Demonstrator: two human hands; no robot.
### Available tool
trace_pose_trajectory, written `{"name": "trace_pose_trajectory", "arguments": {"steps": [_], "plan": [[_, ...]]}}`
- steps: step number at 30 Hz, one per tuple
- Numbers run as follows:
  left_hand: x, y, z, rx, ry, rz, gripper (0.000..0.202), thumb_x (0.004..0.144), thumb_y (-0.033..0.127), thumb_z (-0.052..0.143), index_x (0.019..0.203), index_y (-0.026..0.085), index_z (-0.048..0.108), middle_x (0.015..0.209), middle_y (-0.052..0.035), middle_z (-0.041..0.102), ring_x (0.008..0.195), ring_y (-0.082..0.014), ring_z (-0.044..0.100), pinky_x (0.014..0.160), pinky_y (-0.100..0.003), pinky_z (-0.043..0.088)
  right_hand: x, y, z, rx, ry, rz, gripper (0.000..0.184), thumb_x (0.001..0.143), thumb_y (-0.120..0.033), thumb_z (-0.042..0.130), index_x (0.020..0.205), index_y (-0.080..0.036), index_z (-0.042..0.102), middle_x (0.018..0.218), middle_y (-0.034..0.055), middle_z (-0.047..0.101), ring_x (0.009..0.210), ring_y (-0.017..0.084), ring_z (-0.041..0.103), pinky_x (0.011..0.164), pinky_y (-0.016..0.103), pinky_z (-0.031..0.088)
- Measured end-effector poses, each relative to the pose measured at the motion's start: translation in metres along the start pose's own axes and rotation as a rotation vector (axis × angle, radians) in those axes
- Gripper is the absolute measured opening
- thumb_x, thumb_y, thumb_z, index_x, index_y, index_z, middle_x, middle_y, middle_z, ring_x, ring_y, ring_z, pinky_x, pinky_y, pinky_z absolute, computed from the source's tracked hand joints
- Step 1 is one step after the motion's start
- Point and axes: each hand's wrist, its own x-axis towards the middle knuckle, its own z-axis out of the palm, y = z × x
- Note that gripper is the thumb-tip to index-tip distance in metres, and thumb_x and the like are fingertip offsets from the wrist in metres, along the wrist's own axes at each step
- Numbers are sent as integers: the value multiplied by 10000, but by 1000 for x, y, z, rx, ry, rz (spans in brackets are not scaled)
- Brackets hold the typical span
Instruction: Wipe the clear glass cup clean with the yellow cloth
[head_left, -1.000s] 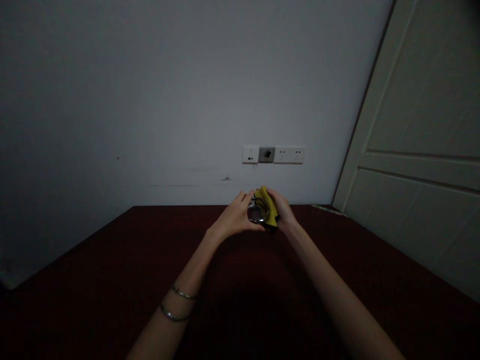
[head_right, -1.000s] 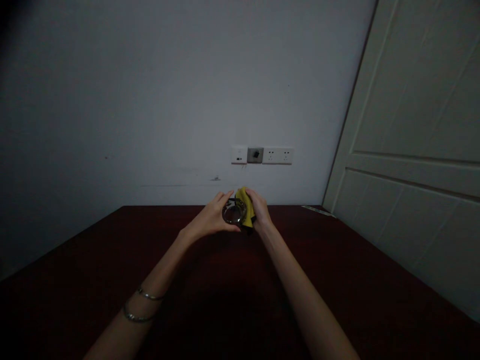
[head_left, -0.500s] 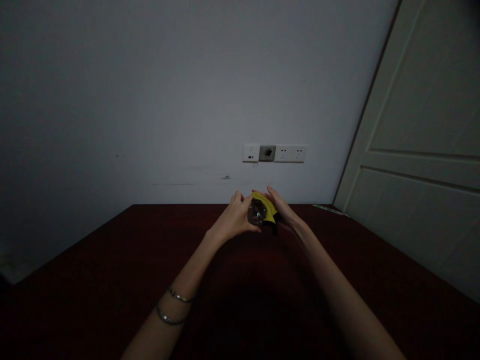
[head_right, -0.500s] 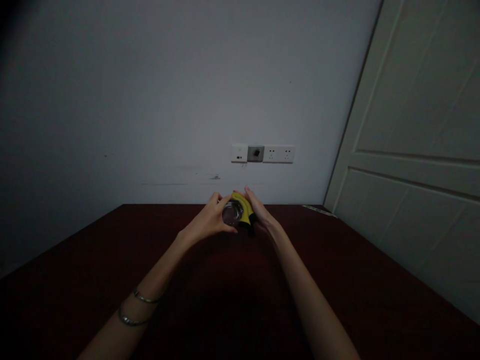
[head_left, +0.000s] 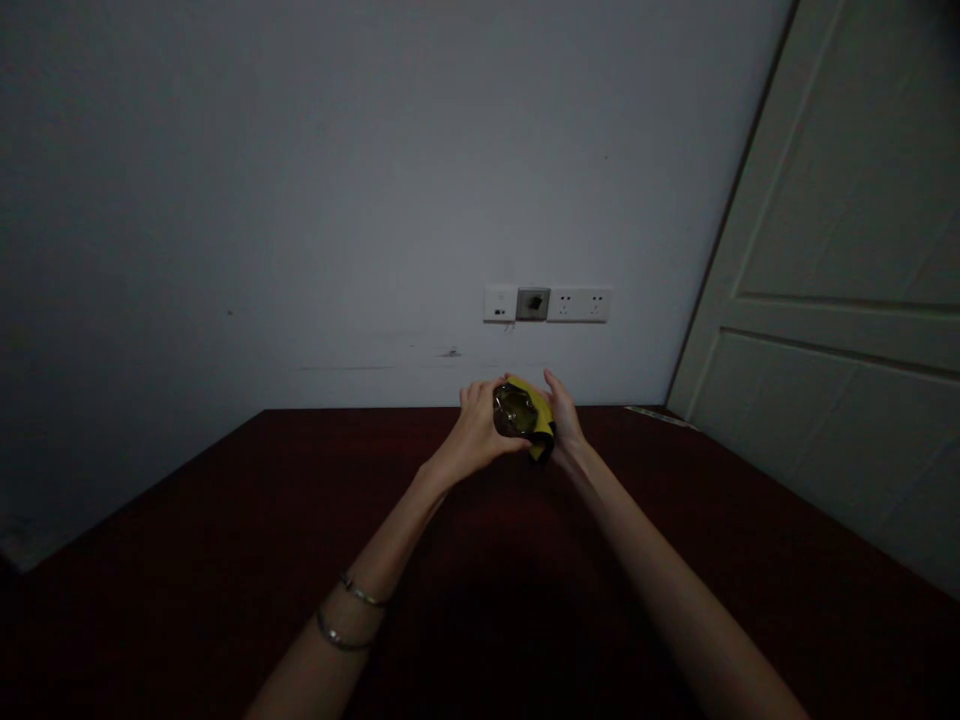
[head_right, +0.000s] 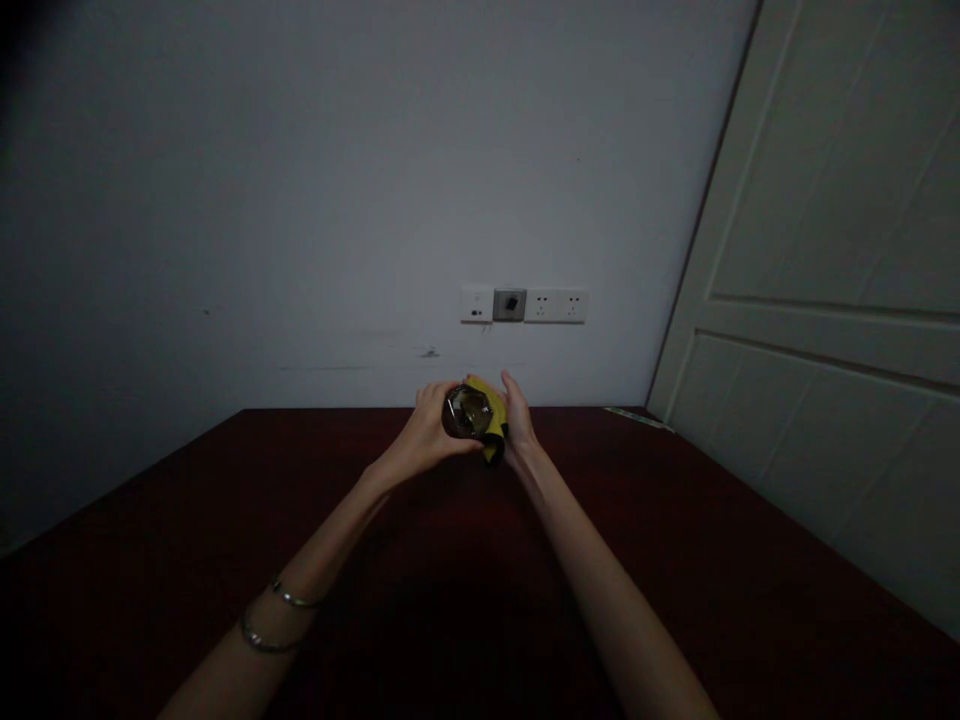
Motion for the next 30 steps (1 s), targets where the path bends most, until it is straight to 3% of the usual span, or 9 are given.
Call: {"name": "trace_pose_trajectory", "arguments": {"steps": [4,7,13,17,21,27,30], "plan": [[-2,-7,9,-211,-19,-24,908,564,340,806,1298,147,307,1308,-159,414,1235,-285,390,1052,-461,300,0,-3,0,34,4,13,527,825,-549,351,983,-148,656,870,111,725,927,253,658,826,377,503],[-3,-10,17,-372,13,-98,884,575,340,801,1288,149,315,1293,-156,448,1211,-263,438,1048,-440,325,-1,-5,2,26,26,-25,501,831,-531,356,950,-151,660,862,109,724,932,253,655,814,374,509],[0,-17,31,-703,140,-362,655,632,371,757,1155,145,433,1136,-133,575,1047,-226,564,952,-415,422,-2,4,13,-52,288,-214,430,784,-506,432,927,-157,639,899,88,713,911,243,654,778,341,511],[3,-21,31,-759,175,-440,526,671,393,724,1072,144,492,1066,-114,613,994,-215,587,924,-419,438,0,16,19,-78,382,-310,346,753,-410,488,969,-180,629,1059,45,681,1026,187,603,864,275,459],[2,-16,24,-715,107,-379,646,616,330,770,1136,151,432,1155,-127,574,1071,-231,559,967,-434,415,3,16,15,-86,414,-326,325,753,-363,460,947,-177,643,1027,34,695,965,169,622,839,260,464],[-6,-16,19,-833,-123,-304,562,724,304,673,1173,157,370,1224,-144,541,1121,-235,548,985,-446,410,9,-2,-8,-146,349,-199,346,774,-406,453,838,-156,684,670,42,708,654,200,660,648,302,523],[-8,-21,25,-845,-128,-289,610,668,267,734,1150,158,375,1189,-145,570,1064,-236,589,958,-456,434,11,-8,-18,-196,308,-196,314,766,-395,491,807,-164,699,587,39,693,618,208,660,620,304,533]]}}
